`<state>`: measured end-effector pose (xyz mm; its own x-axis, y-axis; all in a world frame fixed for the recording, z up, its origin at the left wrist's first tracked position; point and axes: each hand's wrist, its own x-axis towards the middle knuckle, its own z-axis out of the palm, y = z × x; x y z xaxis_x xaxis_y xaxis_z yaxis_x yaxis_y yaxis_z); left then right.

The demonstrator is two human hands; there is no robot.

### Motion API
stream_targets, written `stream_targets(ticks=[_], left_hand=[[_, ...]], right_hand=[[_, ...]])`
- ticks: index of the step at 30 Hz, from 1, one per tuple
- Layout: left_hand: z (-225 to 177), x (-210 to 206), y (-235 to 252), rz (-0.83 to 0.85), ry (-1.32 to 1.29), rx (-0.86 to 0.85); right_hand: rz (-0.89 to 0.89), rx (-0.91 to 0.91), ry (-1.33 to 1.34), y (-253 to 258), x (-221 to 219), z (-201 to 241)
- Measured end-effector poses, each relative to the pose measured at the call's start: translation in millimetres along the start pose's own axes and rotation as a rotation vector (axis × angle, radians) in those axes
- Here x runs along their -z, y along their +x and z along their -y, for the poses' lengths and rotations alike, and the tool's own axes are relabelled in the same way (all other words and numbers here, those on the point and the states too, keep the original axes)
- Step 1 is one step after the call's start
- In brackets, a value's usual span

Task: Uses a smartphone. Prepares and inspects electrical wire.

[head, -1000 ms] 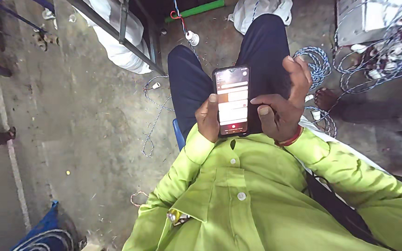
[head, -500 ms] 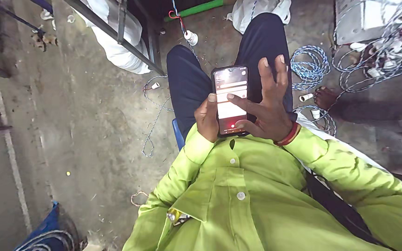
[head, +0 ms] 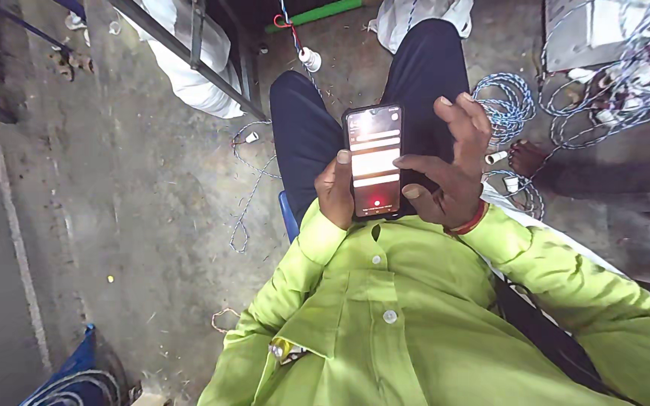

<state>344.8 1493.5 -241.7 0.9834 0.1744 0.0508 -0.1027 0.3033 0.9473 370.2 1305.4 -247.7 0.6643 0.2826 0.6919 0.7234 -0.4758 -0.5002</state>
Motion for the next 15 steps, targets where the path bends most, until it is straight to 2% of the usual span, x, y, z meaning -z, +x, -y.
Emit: stream_targets(ticks=[6,8,12,15], left_hand=[[-8.0,-0.7,-6.9,-0.015,0.101,0.053],[-3.0,0.1,-2.9,-0.009,0.040,0.022],[1.0,0.8,0.1,-0.018,-0.004,0.014],[-1.1,-0.7,-0.1,-0.028,0.009,0.040]], right_hand=[[0.132,0.009,-0.019,3.2,-4.7,1.8],[0.143,0.005,-0.031,2.9,-4.7,1.3],[-0.021,-0.064,-0.004,2.7,-0.5,0.2],[-0.130,-0.159,0.124,2.9,-0.3,-1.0]])
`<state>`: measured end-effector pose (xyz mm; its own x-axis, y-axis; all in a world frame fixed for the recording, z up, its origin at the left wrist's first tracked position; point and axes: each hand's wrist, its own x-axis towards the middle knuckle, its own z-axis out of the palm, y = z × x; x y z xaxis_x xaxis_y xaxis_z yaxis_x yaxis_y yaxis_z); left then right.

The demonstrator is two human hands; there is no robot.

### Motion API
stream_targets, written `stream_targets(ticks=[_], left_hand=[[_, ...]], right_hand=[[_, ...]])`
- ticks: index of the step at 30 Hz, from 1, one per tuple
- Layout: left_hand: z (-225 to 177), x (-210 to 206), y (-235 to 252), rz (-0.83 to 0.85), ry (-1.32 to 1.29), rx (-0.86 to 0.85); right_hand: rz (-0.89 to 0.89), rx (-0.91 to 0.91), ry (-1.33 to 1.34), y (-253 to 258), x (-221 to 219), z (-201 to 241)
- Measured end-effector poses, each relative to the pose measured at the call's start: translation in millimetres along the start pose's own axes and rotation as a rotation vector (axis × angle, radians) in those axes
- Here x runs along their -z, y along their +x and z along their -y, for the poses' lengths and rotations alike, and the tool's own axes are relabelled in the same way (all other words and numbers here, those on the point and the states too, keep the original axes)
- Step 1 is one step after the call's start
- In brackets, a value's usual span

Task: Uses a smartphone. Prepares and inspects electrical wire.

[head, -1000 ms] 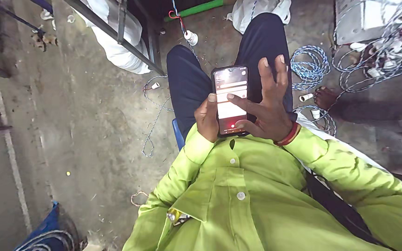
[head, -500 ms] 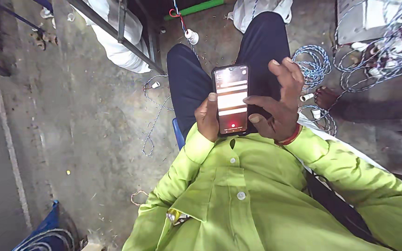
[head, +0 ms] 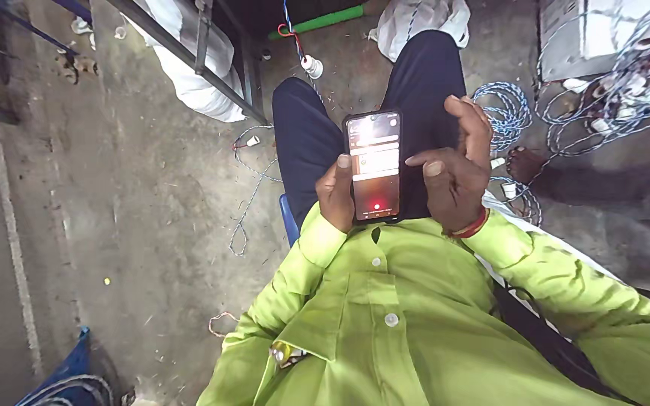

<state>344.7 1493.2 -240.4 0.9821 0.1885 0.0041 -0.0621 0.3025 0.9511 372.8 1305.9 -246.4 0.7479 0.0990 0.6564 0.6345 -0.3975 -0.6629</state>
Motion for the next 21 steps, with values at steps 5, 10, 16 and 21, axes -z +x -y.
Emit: stream_targets(ticks=[5,10,16,21], left_hand=[[-3.5,-0.3,0.1,-0.048,-0.013,0.048],[-15.1,0.1,2.1,-0.125,-0.077,0.115],[-27.3,0.4,-1.3,-0.109,-0.081,0.099],[-25.1,0.5,-0.6,-0.120,-0.078,0.086]], right_hand=[[0.000,-0.263,0.269,9.2,-0.7,13.1],[0.256,-0.849,0.781,22.7,5.1,52.2],[0.370,-0.960,1.027,17.4,-9.9,66.0],[0.402,-0.888,0.947,13.9,-8.9,67.3]])
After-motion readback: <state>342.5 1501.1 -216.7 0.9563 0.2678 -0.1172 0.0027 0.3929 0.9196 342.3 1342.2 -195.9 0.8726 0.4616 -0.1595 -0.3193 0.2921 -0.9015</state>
